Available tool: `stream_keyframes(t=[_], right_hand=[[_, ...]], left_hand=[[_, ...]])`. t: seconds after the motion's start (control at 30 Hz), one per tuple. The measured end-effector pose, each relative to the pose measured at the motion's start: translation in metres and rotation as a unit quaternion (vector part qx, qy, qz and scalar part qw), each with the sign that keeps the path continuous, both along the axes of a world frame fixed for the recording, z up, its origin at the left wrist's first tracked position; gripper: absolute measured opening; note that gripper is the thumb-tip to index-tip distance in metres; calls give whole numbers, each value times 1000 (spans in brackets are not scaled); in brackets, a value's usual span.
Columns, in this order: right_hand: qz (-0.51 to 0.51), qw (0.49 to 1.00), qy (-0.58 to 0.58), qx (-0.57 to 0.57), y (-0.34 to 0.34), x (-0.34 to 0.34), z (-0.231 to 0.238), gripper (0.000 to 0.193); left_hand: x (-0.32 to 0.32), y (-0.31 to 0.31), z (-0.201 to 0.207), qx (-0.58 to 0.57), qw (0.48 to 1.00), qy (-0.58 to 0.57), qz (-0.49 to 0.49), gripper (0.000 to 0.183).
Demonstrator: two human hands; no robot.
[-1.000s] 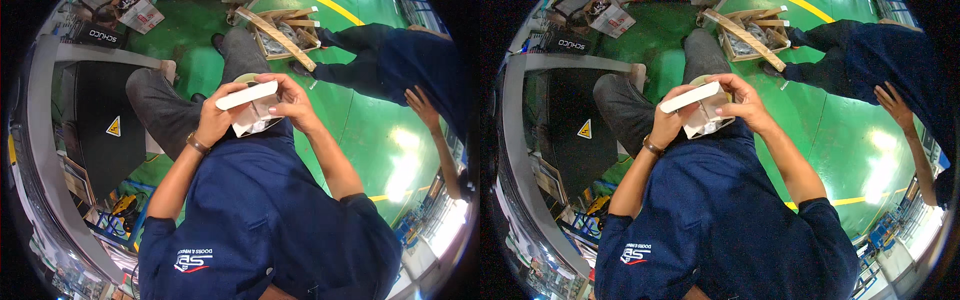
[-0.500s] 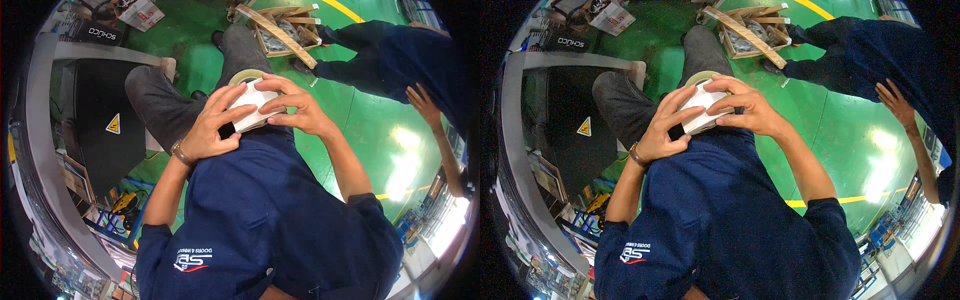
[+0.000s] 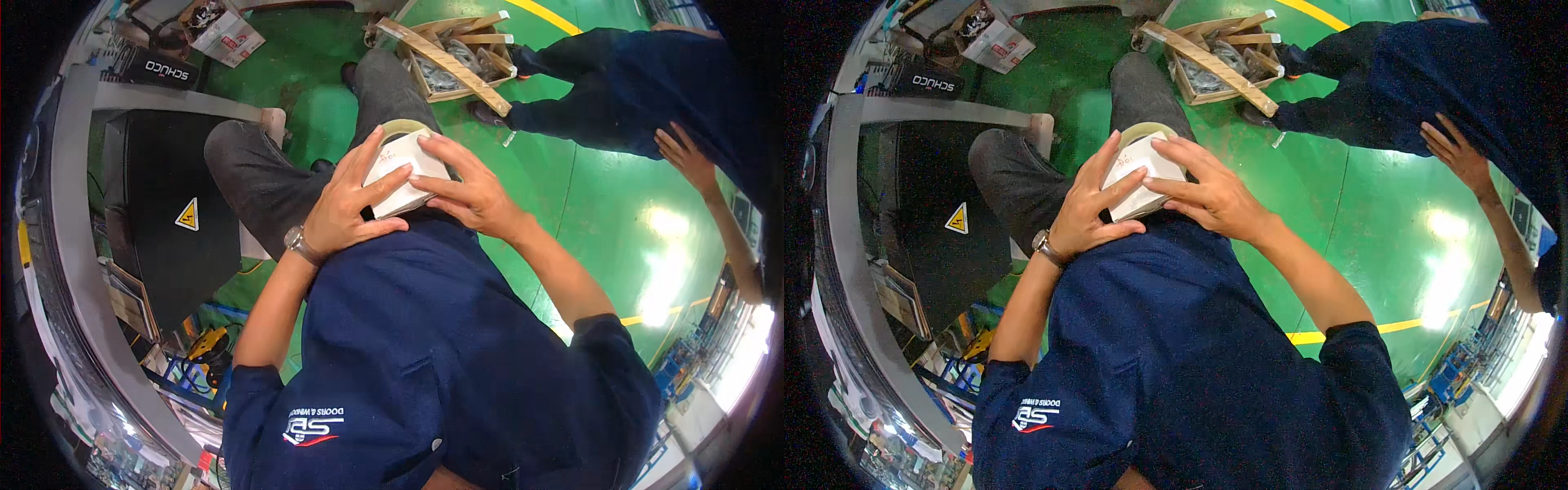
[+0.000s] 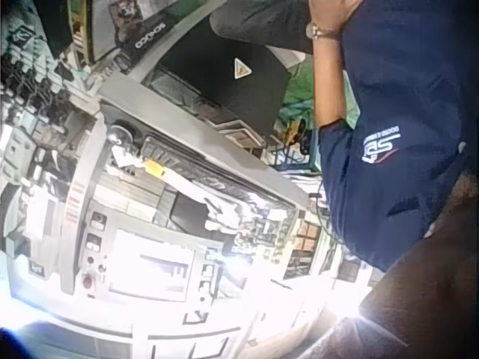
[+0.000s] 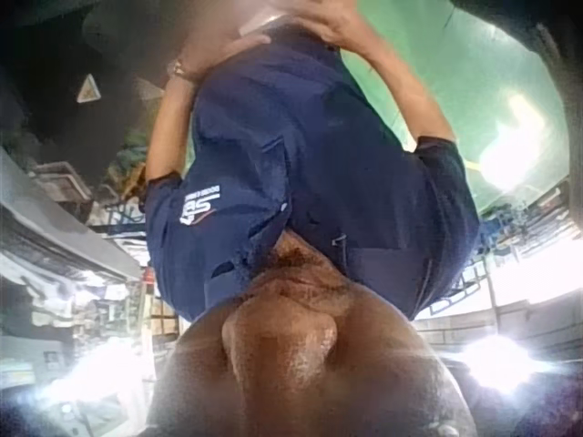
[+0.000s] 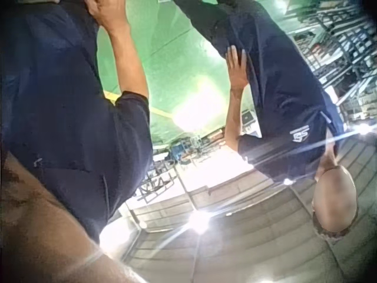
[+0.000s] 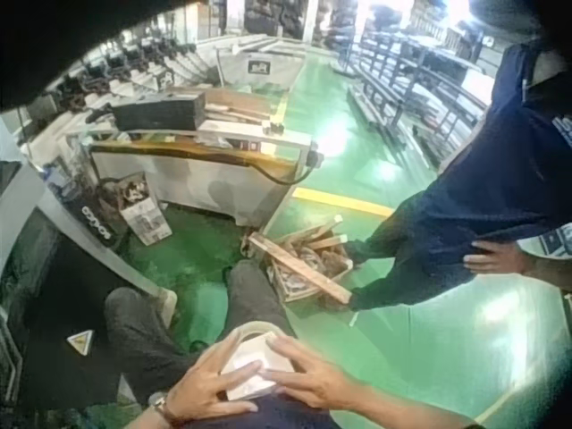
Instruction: Labeling a small white box with a red marker, wrapping a metal component in paper, and placing it inside the box before sealing it with tape.
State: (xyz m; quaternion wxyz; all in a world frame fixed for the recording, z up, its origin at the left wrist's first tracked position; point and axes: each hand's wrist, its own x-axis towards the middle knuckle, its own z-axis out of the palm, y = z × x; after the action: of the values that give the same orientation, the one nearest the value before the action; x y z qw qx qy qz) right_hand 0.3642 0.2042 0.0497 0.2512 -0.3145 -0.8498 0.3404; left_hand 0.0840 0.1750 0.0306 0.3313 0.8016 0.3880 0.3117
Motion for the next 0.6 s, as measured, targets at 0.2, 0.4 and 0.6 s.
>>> stream_keyframes(t=[0.2, 0.4, 0.6], right_hand=[[12, 996, 14, 89, -9, 5, -15, 55], [-11, 996, 76, 38, 7, -3, 2, 53], [-110, 992, 45, -38, 19, -6, -8, 64]], left_hand=[[5, 3, -5, 50, 998, 33, -23, 75], [4, -5, -8, 24, 999, -10, 46, 57], [-40, -37, 7, -122, 924, -231, 281, 47]])
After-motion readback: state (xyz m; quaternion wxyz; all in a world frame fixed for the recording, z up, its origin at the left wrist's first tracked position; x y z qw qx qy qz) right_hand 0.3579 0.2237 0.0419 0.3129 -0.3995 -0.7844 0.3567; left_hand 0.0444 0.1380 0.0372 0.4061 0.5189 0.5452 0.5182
